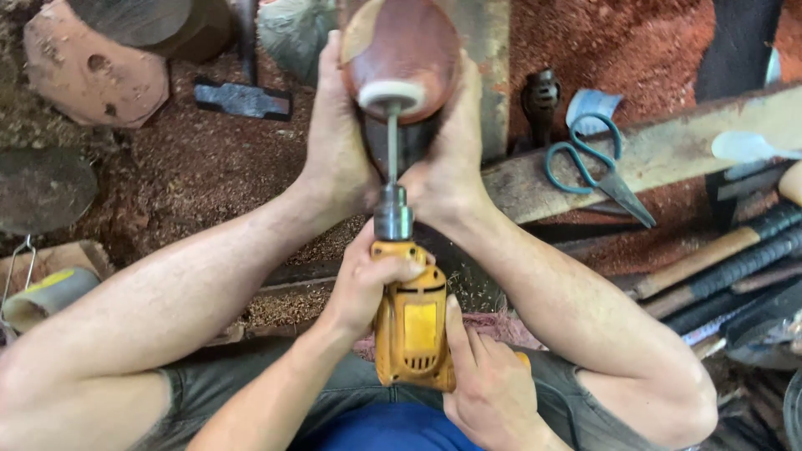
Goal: The person sits on the workshop floor and uses a cordless drill fitted with a buffing wheel to polish the inside and outside of carved wooden pots, holding each pot against the spinning pad and turning it to cover different surfaces, then sets the finished pot aside.
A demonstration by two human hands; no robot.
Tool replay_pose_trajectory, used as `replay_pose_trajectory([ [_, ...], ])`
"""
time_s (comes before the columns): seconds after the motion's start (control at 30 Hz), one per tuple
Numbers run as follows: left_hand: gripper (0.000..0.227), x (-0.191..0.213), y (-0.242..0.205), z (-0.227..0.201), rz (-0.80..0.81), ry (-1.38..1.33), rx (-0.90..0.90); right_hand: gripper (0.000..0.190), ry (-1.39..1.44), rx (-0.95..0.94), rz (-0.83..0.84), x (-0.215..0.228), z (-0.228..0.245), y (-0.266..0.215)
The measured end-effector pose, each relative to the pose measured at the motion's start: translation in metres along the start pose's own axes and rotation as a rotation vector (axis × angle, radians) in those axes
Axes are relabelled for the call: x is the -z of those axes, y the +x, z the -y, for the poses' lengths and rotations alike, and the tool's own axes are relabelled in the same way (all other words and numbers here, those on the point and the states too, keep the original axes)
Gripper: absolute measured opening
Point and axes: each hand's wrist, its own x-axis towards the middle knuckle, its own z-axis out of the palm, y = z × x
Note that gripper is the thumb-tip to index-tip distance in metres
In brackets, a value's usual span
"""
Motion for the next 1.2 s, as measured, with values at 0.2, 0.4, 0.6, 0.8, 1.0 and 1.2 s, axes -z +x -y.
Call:
replay_pose_trajectory([
  [0.2, 0.036, -0.012, 0.026, 0.032, 0.042, -0.018, -0.077, 0.104, 0.074, -0.034, -0.090, 0.008, -0.014, -0.001],
  [0.4, 0.034, -0.009, 0.020, 0.029, 0.045, 0.029, -0.059, 0.103, 0.090, -0.068, -0.045, 0.003, -0.013, -0.006],
  [0.6, 0.039, -0.016, 0.049, 0.026, 0.058, -0.006, -0.120, 0.100, 0.038, -0.053, -0.150, 0.010, -0.016, 0.008],
  [0.8, 0.041, 0.000, 0.010, 0.026, 0.076, -0.036, -0.030, 0.079, 1.167, 0.192, -0.503, 0.013, -0.018, 0.232],
  [1.0, 0.038, 0.016, -0.004, 0.012, -0.072, -0.003, -0.021, 0.096, 0.708, 0.433, -0.611, 0.029, -0.011, 0.222],
  [1.2, 0.039, 0.017, -0.010, 0.035, -0.110, -0.087, -0.046, 0.064, 1.206, 0.323, -0.488, 0.021, -0.002, 0.227],
])
